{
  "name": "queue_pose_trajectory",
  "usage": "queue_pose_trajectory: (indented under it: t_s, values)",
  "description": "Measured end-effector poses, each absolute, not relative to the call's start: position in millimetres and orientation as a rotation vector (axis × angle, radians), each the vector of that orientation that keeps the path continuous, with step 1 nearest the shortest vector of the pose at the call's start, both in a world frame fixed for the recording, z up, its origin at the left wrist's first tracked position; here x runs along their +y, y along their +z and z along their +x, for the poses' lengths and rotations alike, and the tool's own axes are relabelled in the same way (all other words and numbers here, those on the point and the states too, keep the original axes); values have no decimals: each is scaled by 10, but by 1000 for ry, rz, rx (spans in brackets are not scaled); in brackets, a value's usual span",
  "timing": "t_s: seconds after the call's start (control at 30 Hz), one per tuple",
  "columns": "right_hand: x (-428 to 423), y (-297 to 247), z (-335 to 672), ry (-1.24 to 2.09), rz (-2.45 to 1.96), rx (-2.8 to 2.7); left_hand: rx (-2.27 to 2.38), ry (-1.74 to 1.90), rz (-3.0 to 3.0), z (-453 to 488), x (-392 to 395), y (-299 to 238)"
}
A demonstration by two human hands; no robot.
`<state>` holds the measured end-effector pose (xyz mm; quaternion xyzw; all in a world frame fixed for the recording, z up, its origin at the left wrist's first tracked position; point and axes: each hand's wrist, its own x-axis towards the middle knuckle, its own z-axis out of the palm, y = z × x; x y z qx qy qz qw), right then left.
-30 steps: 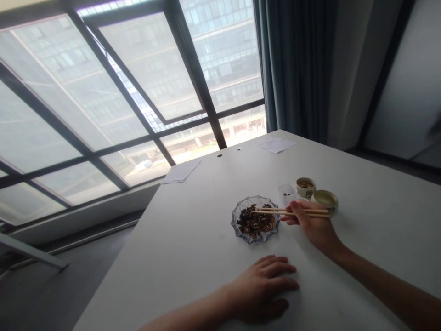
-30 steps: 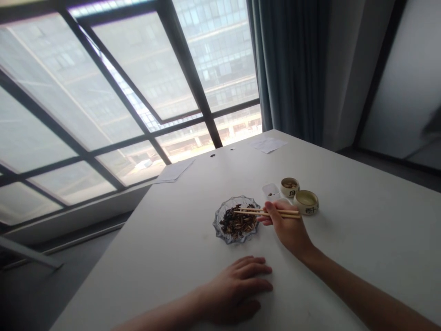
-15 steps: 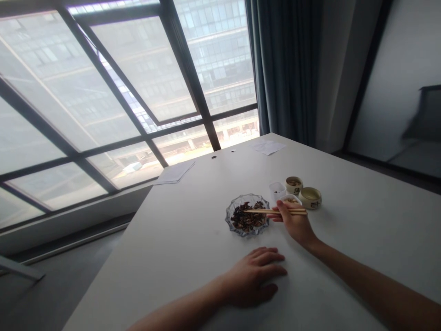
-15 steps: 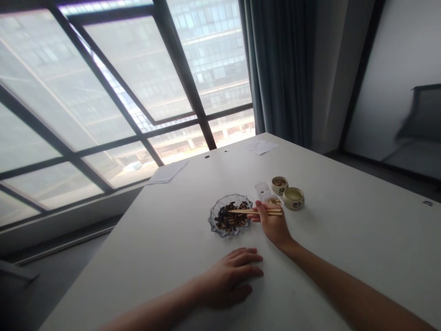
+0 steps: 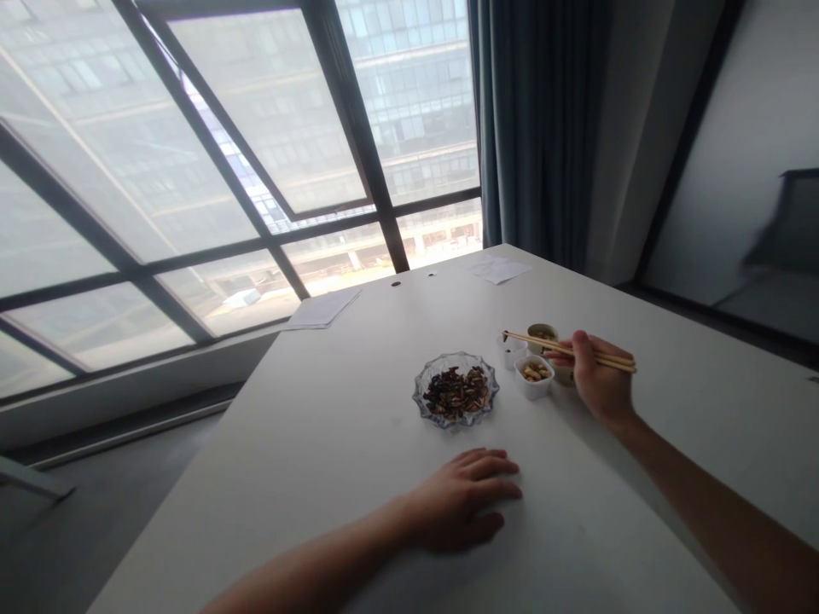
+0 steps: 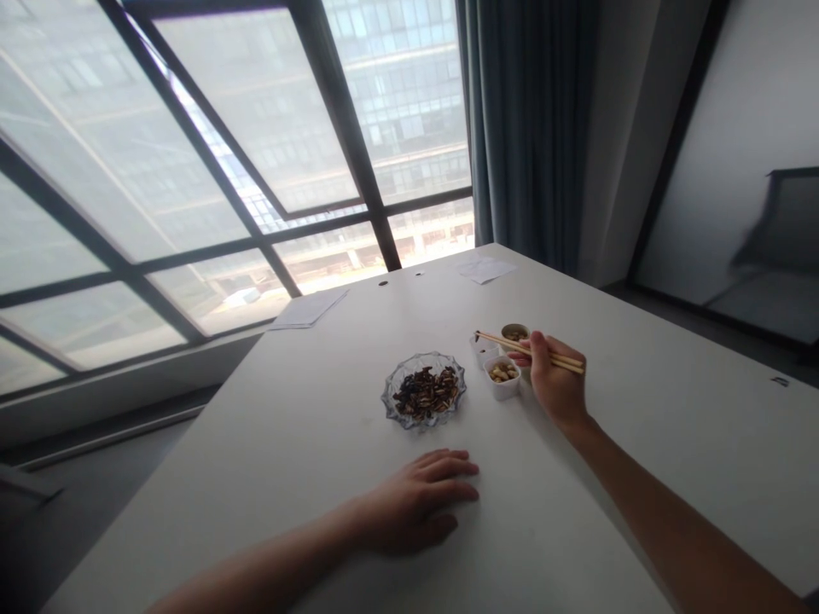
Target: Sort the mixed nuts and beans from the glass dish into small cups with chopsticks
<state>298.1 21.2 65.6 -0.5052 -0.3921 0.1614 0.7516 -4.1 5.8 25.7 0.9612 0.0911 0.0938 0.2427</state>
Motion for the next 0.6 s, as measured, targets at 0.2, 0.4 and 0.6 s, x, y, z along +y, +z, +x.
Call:
queue_pose_trajectory:
  t_s: [0.2,0.4,0.6]
  values:
    - [171,647,2915,437,-1093,-961,260,250,2635,-43,66,254]
    - [93,658,2739,610,-1114,-1175,242,247,2638,-40,68,260]
    - [40,651,2688,620,-1152,-1351,241,255,2641,-35,58,263]
